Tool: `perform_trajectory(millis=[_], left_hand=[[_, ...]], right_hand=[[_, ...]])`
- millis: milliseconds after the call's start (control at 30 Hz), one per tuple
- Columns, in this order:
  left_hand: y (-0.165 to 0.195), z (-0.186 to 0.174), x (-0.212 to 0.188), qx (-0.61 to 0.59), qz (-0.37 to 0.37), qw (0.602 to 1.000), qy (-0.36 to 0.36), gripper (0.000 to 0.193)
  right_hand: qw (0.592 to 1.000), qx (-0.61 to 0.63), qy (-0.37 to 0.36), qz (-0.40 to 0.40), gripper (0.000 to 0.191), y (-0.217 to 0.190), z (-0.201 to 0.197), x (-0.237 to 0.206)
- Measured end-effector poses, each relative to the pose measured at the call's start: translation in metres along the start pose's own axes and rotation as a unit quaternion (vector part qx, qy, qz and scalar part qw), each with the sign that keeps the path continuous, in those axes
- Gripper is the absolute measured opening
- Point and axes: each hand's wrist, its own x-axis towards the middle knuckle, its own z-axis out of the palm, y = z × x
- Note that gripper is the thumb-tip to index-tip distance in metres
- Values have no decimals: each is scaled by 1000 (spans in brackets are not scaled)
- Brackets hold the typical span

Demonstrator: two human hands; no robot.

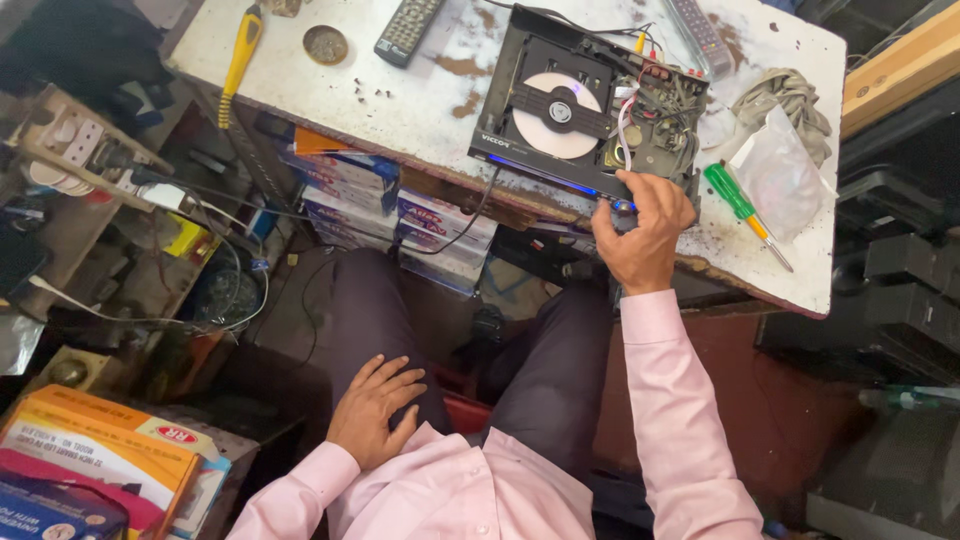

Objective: The person works on a disassembled CD/DVD player on a cluttered workbench. They use a screwdriver to adjust internal components and a remote control to test the device, then remove the disc and a plastic holder from the player.

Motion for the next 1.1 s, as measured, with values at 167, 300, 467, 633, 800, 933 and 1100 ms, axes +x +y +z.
perform_trajectory(millis=[167, 300, 467, 633, 800, 933, 1100], left_hand=[[-3, -2, -13, -5, 6, 1000, 8, 31], [-6, -3, -17, -5, 3, 1000, 5, 31], [-8, -3, -15, -10, 12, 1000, 13, 31], [-5, -2, 0, -12, 4, 1000, 6, 31], [-3, -2, 19, -6, -9, 1000, -8, 31], [-5, 0, 32, -5, -17, 1000, -14, 31], [-10, 6, 44, -6, -11, 1000, -14, 32]], right_hand=[[1000, -2, -5, 3, 36, -11, -1, -5], [1000, -1, -4, 8, 36, -16, -1, -6], [1000, 1, 2, 8, 36, -17, 1, -4], [1000, -6, -4, 6, 37, -10, 2, 4], [1000, -2, 0, 9, 38, -3, 3, 17], [1000, -9, -3, 6, 38, 4, 7, 25], [997, 52, 31, 42, 26, 60, -11, 30]])
